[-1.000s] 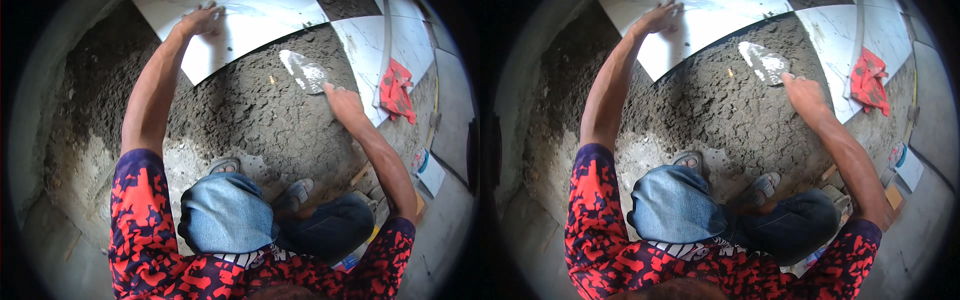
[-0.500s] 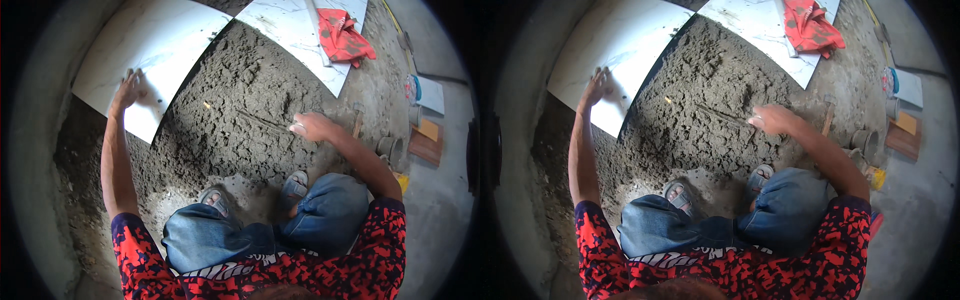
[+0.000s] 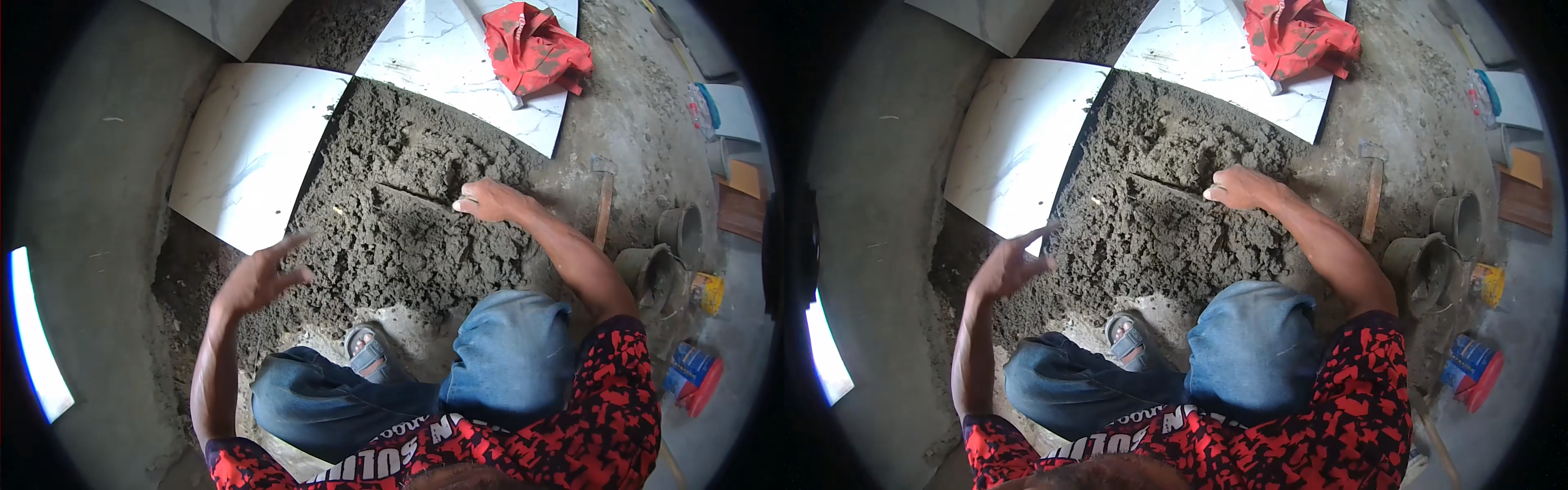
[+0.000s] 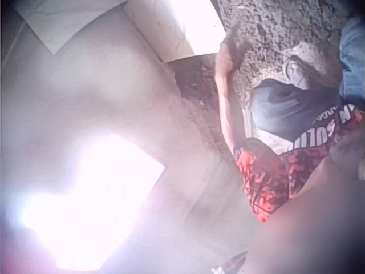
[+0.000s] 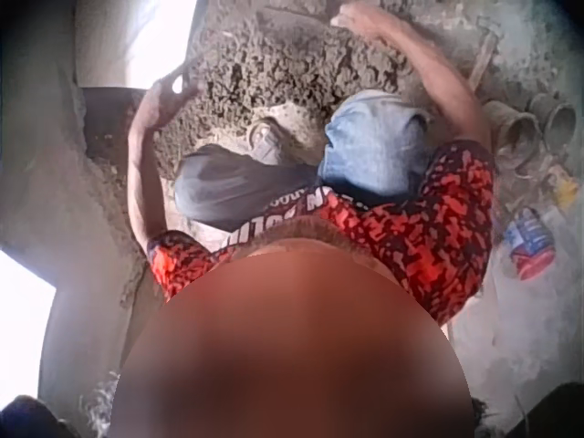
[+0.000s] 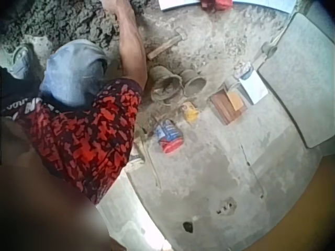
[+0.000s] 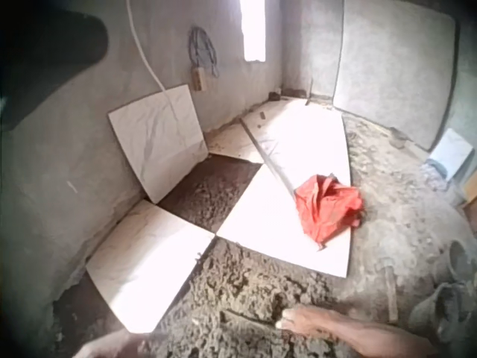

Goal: Spread and level mortar on the floor to prepare for tile installation.

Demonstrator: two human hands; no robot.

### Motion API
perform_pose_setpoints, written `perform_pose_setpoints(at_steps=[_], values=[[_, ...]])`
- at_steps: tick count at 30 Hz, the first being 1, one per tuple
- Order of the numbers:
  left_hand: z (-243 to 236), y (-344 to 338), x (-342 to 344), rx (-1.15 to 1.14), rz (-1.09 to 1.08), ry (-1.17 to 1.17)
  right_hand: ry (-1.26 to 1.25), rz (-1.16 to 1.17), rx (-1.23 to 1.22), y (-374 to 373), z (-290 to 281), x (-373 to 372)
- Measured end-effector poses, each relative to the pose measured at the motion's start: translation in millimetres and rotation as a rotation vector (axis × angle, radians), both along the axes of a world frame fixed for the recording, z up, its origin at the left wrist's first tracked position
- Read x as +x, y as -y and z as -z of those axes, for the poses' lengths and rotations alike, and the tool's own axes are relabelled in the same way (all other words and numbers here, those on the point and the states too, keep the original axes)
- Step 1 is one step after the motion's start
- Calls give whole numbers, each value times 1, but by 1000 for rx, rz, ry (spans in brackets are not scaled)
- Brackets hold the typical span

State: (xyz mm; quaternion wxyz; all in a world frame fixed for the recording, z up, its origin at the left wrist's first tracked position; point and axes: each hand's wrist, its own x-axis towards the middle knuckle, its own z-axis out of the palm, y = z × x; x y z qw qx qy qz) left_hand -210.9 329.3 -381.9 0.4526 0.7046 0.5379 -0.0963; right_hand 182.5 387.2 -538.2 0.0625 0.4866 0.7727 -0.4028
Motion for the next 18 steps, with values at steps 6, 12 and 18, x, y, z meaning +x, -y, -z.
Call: perform_pose_setpoints(at_steps=[6,12,18], values=[[-69,61,96,51,496,53,-34,-58,54,-38,14,-21],[-71,97,146,116,698,79,43,-127,69,-74,3,-29],[-51,86,143,30,405,149,-60,78,68,-101,22,-48]])
